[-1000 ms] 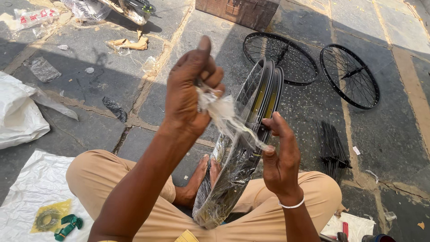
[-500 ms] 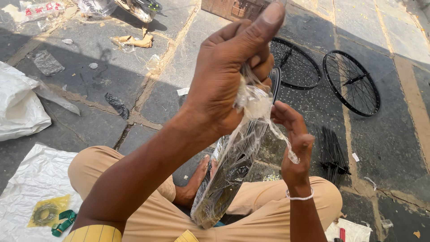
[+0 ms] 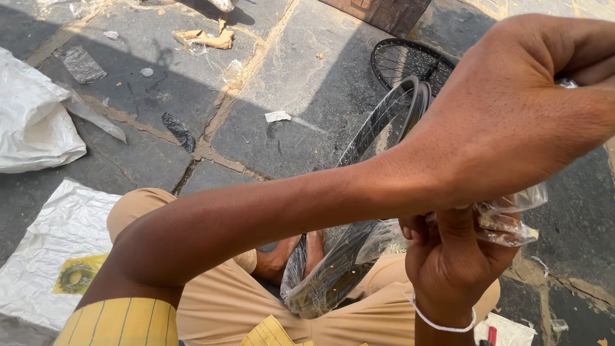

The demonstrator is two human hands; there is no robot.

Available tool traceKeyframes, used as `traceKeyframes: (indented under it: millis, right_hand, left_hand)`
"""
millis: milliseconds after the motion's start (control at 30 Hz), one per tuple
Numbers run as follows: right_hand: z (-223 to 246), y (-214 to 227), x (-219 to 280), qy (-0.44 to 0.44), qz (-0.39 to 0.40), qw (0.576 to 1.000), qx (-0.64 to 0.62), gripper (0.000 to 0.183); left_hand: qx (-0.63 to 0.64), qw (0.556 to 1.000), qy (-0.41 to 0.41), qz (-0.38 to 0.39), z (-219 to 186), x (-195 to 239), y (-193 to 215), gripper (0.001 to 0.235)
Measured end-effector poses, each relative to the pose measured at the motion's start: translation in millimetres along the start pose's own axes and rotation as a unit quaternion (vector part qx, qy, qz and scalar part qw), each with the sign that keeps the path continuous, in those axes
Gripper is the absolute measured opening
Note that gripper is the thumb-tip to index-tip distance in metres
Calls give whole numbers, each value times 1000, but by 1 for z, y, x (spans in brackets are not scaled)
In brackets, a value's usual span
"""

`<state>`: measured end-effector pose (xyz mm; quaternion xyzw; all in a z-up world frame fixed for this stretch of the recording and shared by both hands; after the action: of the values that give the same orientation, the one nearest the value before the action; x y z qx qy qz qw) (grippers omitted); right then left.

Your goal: The person sits on the ground and inserts spokes into a bicycle wheel rim, tightening them by hand. They then unwrap a new bicycle rim from plastic packaging and place it on the ground.

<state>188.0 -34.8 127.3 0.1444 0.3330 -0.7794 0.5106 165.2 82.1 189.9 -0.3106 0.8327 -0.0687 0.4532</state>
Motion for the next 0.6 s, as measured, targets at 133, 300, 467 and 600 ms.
traceKeyframes:
  millis: [133,300,467,600]
  right_hand:
    - [21,-10,-13,12,-24,998,60,17]
    - [33,-14,-25,-44,32,997,-46,28]
    - [27,-4,-27,-84,78,992,-56,26]
    - [41,2,-28,-47,122,990,59,24]
  left_hand:
    - [-141,989,-27,-32,-17,23,29,35]
    - [-427,891,-152,-27,-78,112,31,21]
    - [-623,780,-56,13,-50,176,13,27]
    - [-578,813,-8,69,-44,174,10,21]
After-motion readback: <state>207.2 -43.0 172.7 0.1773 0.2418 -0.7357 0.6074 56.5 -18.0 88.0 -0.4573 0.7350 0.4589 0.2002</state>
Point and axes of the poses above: each hand's wrist, its own x-axis away from the middle knuckle, its own y-axis out of the back of the hand, z = x × y, the point moved 6 cm from there along -x, towards the middle knuckle, and after that the axes turned 4 degrees about -x, right-handed, at the moved point
